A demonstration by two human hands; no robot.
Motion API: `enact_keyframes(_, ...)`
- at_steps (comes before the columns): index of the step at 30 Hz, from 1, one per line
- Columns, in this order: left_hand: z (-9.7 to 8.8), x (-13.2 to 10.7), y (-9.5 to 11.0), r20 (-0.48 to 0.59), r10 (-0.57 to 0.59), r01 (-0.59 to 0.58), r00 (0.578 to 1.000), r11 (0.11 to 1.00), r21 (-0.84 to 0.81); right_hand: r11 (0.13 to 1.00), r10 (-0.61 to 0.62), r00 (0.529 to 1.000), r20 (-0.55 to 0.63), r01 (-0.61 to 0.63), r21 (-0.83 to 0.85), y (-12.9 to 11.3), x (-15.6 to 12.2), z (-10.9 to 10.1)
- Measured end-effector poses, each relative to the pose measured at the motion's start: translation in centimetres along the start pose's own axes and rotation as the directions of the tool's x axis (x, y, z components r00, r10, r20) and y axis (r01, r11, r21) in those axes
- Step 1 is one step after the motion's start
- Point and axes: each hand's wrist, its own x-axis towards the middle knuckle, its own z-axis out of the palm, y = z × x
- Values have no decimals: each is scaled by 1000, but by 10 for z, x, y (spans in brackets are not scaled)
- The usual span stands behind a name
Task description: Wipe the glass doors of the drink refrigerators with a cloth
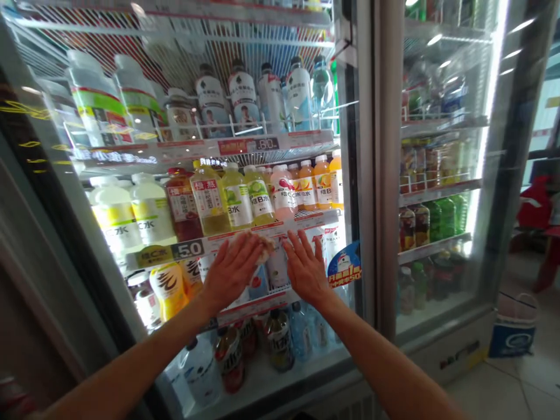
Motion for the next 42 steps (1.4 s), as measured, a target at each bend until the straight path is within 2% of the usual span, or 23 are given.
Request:
enact_keyframes(3, -3, -30, 9, 83, 285, -278, 955, 957, -79, 1000, -10, 1000, 6, 10, 15, -7, -1, 10)
enact_keyframes(5, -8, -40, 2, 119, 372, -360, 921, 926, -113, 1000, -3, 1000, -8, 3, 14, -10, -3, 15)
enact_keyframes(7, -16, -38, -17, 110, 258, -251, 960, 966, -69, 1000, 7, 1000, -22, -7, 13, -12, -5, 19)
enact_keyframes(9, -22, -32, -36, 47, 15, -16, 999, 1000, 16, 1000, 13, 1000, -28, -13, 18, -14, -6, 22)
enact_keyframes(11, -26, -34, -42, 1, -117, 116, 993, 992, 51, 999, 30, 999, -34, -29, 24, -17, -7, 23)
enact_keyframes(13, -27, -50, -30, 45, 17, -17, 999, 1000, 10, 998, 52, 998, -46, -51, 27, -20, -7, 24)
enact_keyframes(15, -27, -73, -15, 128, 272, -264, 954, 962, -75, 997, 68, 996, -54, -67, 23, -22, -8, 25)
enact_keyframes(17, -29, -90, -11, 170, 353, -339, 920, 935, -108, 998, 64, 997, -48, -63, 21, -22, -10, 25)
enact_keyframes(19, -33, -92, -25, 159, 244, -238, 957, 970, -58, 999, 48, 998, -43, -47, 28, -21, -11, 26)
enact_keyframes(21, -38, -82, -46, 82, 2, -5, 997, 999, 46, 998, 48, 997, -52, -46, 41, -22, -13, 26)
enact_keyframes(23, -41, -74, -60, -28, -226, 228, 974, 968, 109, 997, 68, 995, -69, -64, 53, -24, -13, 27)
enact_keyframes(24, -41, -73, -61, -48, -244, 248, 969, 963, 105, 995, 80, 994, -76, -76, 58, -25, -13, 27)
enact_keyframes(25, -41, -75, -59, -30, -186, 187, 982, 979, 84, 995, 89, 993, -79, -85, 60, -26, -13, 28)
enact_keyframes(27, -40, -85, -49, 74, 65, -66, 995, 998, 3, 995, 91, 993, -76, -87, 58, -27, -12, 29)
enact_keyframes(29, -40, -94, -44, 141, 187, -182, 972, 982, -47, 996, 77, 994, -73, -73, 54, -26, -13, 29)
enact_keyframes(30, -41, -96, -45, 136, 142, -139, 980, 990, -34, 996, 70, 995, -76, -67, 52, -25, -13, 29)
enact_keyframes(32, -43, -94, -51, 49, -104, 102, 993, 994, 45, 996, 72, 994, -85, -68, 52, -25, -14, 28)
enact_keyframes(34, -44, -91, -55, -54, -326, 330, 944, 939, 94, 995, 92, 992, -91, -87, 54, -28, -13, 26)
enact_keyframes(35, -43, -91, -53, -69, -356, 362, 932, 928, 93, 995, 90, 992, -89, -85, 59, -32, -11, 25)
enact_keyframes(36, -42, -92, -50, -51, -327, 330, 944, 941, 79, 995, 69, 994, -83, -63, 71, -38, -8, 24)
enact_keyframes(39, -38, -100, -38, 56, -77, 77, 995, 997, 6, 987, -74, 995, -62, 82, 139, -62, 9, 23)
enact_keyframes(40, -38, -102, -38, 65, -53, 53, 996, 999, 3, 979, -116, 991, -61, 125, 162, -70, 16, 24)
enact_keyframes(42, -40, -100, -46, 19, -170, 169, 985, 985, 44, 969, -151, 986, -65, 161, 188, -85, 30, 28)
